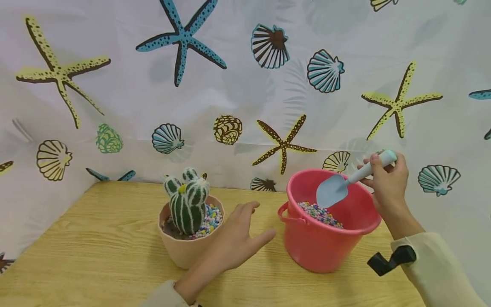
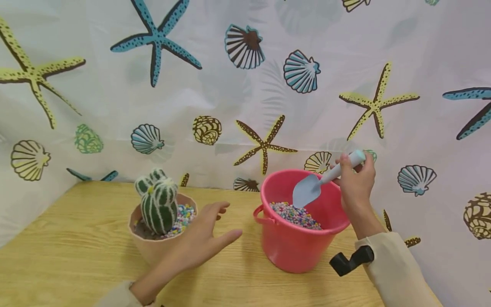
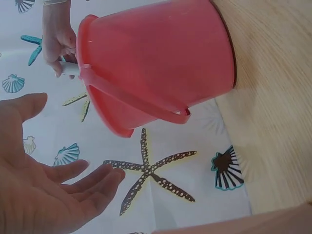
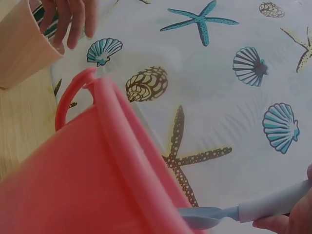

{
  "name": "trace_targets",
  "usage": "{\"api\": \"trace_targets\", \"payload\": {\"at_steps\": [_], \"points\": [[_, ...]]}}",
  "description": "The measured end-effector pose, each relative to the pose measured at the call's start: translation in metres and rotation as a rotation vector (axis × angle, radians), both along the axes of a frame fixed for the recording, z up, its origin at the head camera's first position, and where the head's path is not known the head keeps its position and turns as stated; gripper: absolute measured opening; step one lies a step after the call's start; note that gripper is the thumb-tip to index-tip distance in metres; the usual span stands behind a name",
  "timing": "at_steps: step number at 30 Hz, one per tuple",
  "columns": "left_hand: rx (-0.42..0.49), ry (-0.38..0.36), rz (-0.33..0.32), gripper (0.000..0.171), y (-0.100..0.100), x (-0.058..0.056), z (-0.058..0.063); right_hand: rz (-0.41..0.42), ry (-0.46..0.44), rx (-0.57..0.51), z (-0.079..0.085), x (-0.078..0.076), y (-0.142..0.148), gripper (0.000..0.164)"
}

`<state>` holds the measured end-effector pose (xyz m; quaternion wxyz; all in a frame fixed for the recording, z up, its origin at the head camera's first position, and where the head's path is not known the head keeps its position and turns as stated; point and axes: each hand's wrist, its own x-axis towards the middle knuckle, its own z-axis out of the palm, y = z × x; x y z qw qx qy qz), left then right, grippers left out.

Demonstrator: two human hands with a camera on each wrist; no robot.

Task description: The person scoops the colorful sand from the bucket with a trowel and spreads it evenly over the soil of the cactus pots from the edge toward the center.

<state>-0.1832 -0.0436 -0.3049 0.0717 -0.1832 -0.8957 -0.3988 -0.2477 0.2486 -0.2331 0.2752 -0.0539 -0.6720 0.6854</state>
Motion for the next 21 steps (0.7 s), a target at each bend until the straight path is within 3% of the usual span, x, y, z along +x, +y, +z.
{"api": "trace_targets", "payload": {"at_steps": [6,13,21], "points": [[0.066,-0.025,-0.050,0.080,0.021,-0.020,-0.003,-0.015,-0.067,0.097,-0.012,-0.007,0.011,0.020],[0.079,-0.055,-0.085,0.090,0.032,-0.041,-0.010,-0.038,-0.112,0.339,-0.023,-0.013,0.013,0.019],[0.092,-0.083,-0.105,0.102,0.047,-0.058,-0.021,0.028,-0.148,0.436,-0.035,-0.020,0.013,0.035]]}}
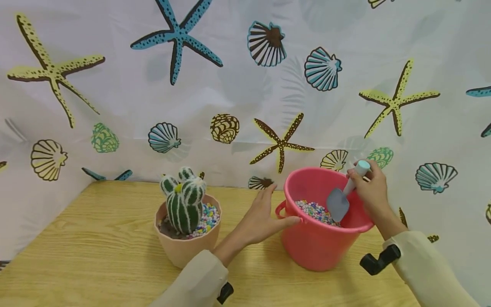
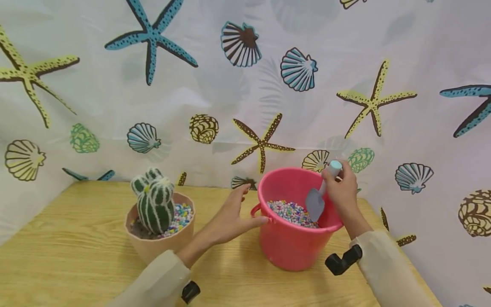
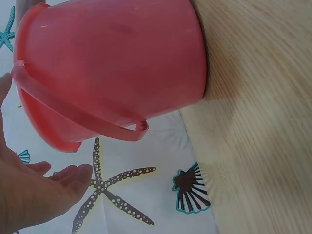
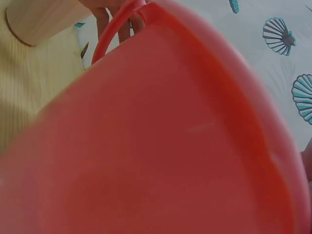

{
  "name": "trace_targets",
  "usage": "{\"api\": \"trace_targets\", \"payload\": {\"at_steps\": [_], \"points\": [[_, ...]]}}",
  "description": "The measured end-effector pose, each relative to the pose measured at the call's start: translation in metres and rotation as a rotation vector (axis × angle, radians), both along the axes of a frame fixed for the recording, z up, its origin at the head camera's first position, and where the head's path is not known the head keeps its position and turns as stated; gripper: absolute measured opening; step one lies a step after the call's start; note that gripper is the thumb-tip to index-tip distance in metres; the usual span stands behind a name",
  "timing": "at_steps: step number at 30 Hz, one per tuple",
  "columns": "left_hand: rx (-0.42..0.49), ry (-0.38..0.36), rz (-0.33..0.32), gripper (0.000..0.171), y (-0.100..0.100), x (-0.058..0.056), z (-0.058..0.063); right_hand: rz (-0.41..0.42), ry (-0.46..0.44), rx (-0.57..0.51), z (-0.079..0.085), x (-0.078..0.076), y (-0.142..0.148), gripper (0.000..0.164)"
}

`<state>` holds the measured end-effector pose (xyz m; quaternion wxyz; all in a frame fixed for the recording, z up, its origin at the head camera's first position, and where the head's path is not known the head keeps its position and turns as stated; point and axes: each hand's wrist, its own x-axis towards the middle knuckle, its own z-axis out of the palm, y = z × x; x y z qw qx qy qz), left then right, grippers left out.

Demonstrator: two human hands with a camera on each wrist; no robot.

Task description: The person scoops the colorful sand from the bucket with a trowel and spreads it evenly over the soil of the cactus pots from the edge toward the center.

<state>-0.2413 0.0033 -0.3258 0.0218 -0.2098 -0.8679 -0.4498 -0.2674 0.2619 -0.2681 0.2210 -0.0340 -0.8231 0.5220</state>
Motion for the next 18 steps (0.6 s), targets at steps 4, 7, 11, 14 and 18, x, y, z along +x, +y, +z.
{"api": "trace_targets", "payload": {"at_steps": [4,7,11,14,18], "points": [[0.008,-0.011,-0.031,0.104,0.006,-0.004,0.001,0.033,-0.049,0.030,-0.001,-0.001,0.001,0.036],[0.010,-0.020,-0.051,0.105,0.008,-0.008,0.003,0.022,-0.081,0.124,0.001,0.000,0.004,0.038],[0.067,-0.002,-0.108,0.104,0.014,-0.010,0.006,-0.050,-0.127,0.273,0.004,0.003,0.007,0.040],[0.132,0.006,-0.178,0.103,0.019,-0.011,0.005,-0.119,-0.147,0.307,0.003,0.003,0.006,0.040],[0.117,0.016,-0.183,0.108,0.024,-0.008,0.004,-0.166,-0.182,0.218,0.002,-0.002,-0.002,0.039]]}}
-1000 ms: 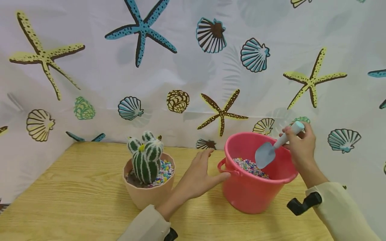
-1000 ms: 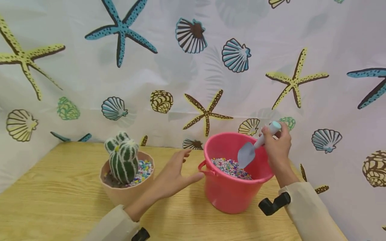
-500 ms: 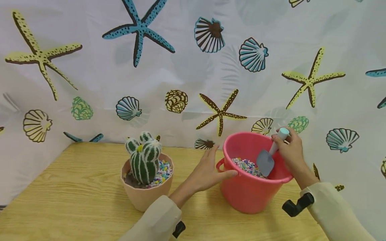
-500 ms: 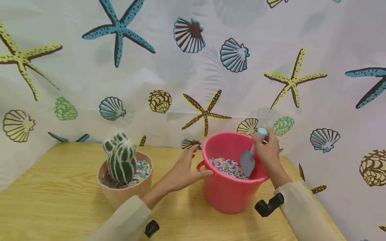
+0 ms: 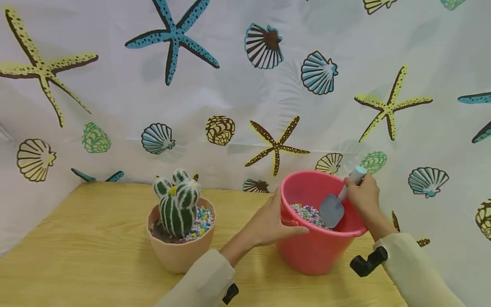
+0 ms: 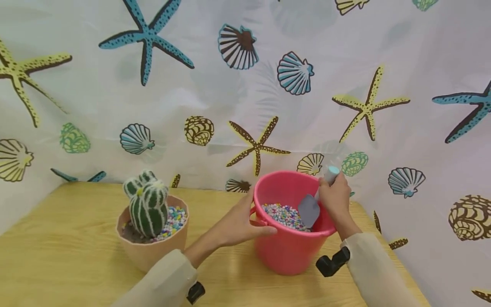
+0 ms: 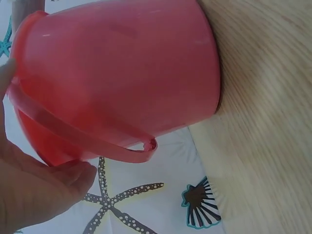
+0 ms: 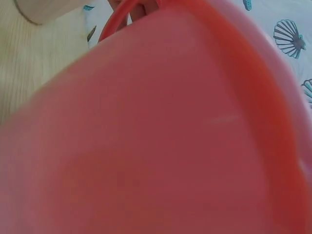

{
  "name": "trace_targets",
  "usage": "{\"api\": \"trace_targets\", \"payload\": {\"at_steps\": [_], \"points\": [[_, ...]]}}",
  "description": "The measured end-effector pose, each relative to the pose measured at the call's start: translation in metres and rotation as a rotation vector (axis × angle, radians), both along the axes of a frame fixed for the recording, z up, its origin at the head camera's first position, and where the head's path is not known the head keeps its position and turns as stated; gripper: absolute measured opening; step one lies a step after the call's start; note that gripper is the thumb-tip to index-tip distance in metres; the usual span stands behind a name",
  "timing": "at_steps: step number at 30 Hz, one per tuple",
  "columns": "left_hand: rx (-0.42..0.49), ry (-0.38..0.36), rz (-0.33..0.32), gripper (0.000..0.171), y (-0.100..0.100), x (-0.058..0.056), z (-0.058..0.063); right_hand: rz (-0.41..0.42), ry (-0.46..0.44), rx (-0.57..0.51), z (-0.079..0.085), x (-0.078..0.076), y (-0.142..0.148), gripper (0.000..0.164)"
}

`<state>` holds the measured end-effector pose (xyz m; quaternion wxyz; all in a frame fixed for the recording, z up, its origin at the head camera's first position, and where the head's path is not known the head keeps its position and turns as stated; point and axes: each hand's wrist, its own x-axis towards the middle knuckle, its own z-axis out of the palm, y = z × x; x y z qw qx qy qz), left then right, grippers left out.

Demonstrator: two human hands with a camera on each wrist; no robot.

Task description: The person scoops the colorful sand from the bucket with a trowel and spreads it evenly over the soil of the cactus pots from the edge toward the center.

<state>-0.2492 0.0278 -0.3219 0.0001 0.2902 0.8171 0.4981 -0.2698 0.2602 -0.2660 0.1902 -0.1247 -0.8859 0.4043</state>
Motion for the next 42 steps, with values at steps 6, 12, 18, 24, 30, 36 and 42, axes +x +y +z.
{"api": "trace_targets", "payload": {"at_steps": [6,12,18,24,30,36,42], "points": [[-0.067,0.014,0.052,0.112,0.001,0.003,0.003,0.065,0.025,-0.186,-0.002,-0.010,-0.017,0.039],[-0.022,-0.006,0.038,0.105,0.000,0.002,0.003,0.211,0.024,-0.319,-0.003,-0.010,-0.026,0.043],[0.027,-0.055,0.009,0.103,0.002,0.003,0.002,0.277,0.015,-0.320,0.000,-0.003,-0.011,0.043],[0.043,-0.064,-0.015,0.106,0.003,0.004,0.003,0.300,0.077,-0.154,0.004,0.001,0.006,0.042],[0.077,-0.065,-0.039,0.107,0.002,0.003,0.005,0.345,0.028,-0.100,-0.001,-0.004,-0.003,0.040],[0.035,-0.055,-0.020,0.106,0.001,0.002,0.004,0.350,0.082,-0.197,0.001,-0.002,-0.025,0.042],[-0.020,-0.058,0.004,0.109,-0.001,0.004,0.007,0.235,0.099,-0.373,0.001,-0.003,-0.030,0.044]]}}
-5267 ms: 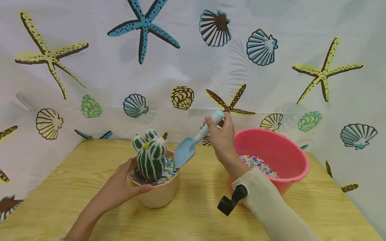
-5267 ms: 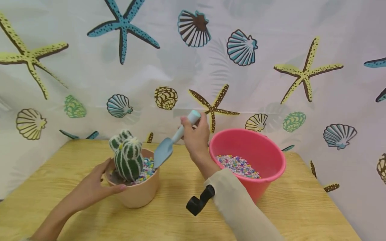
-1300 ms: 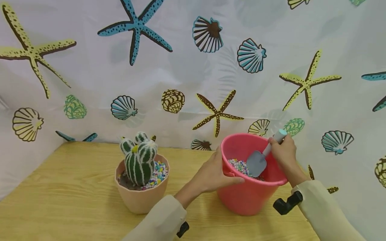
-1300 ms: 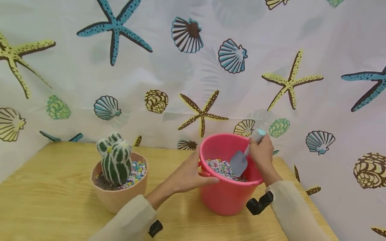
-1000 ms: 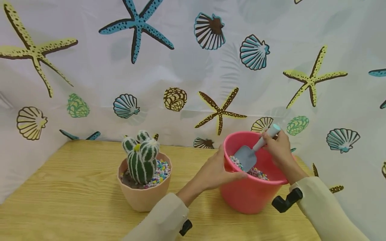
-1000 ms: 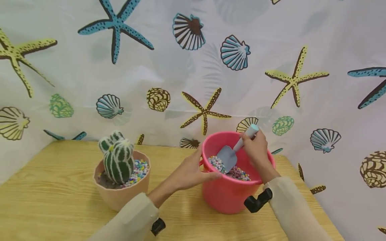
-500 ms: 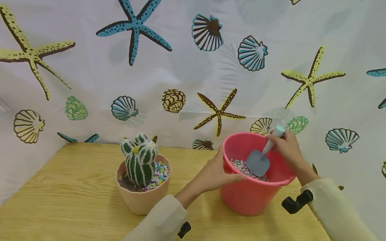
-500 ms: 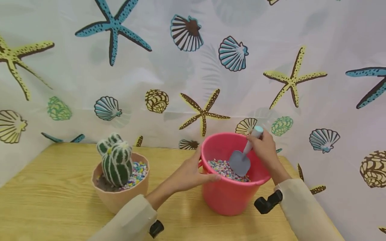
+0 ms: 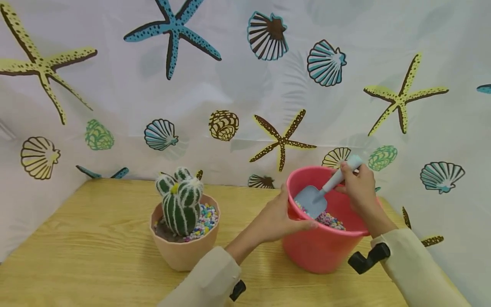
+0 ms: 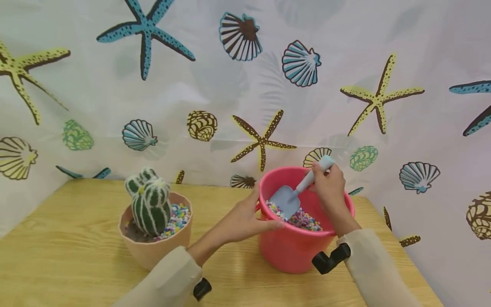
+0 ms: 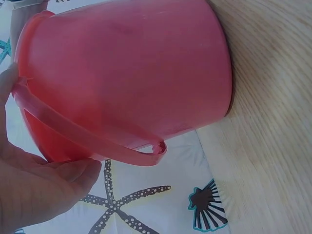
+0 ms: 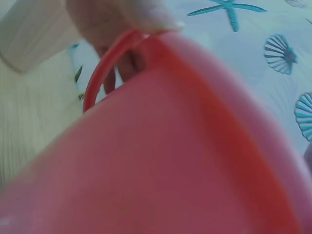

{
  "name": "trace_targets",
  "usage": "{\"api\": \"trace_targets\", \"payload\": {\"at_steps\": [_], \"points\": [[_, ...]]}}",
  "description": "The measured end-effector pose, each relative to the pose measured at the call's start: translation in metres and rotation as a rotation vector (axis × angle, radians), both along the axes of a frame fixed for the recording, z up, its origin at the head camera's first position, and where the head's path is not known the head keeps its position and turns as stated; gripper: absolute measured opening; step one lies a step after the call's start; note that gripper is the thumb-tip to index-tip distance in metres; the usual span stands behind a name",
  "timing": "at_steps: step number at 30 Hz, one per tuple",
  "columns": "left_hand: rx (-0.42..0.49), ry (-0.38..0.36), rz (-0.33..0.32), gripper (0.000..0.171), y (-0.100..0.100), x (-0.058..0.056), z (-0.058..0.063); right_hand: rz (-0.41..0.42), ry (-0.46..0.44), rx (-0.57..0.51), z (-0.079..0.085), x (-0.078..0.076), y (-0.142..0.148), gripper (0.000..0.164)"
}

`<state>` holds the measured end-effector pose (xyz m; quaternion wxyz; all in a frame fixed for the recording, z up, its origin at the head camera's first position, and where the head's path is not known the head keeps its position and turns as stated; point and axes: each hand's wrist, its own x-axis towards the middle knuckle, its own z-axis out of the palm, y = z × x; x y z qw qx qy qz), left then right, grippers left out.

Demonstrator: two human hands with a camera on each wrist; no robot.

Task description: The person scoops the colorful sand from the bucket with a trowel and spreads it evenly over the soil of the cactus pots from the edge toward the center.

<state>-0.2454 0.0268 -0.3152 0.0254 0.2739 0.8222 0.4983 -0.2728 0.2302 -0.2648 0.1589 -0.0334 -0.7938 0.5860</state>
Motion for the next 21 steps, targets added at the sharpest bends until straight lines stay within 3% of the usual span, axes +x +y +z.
{"api": "trace_targets", "payload": {"at_steps": [5,10,21], "points": [[0.030,-0.011,-0.007,0.106,0.001,0.000,0.002,-0.050,-0.083,-0.147,0.000,0.001,0.011,0.051],[0.096,-0.035,-0.020,0.104,0.001,0.000,-0.001,-0.068,-0.151,-0.249,0.001,-0.003,0.016,0.047],[0.111,-0.054,-0.044,0.100,0.006,0.003,-0.002,-0.181,-0.194,-0.441,0.002,-0.004,0.027,0.043]]}}
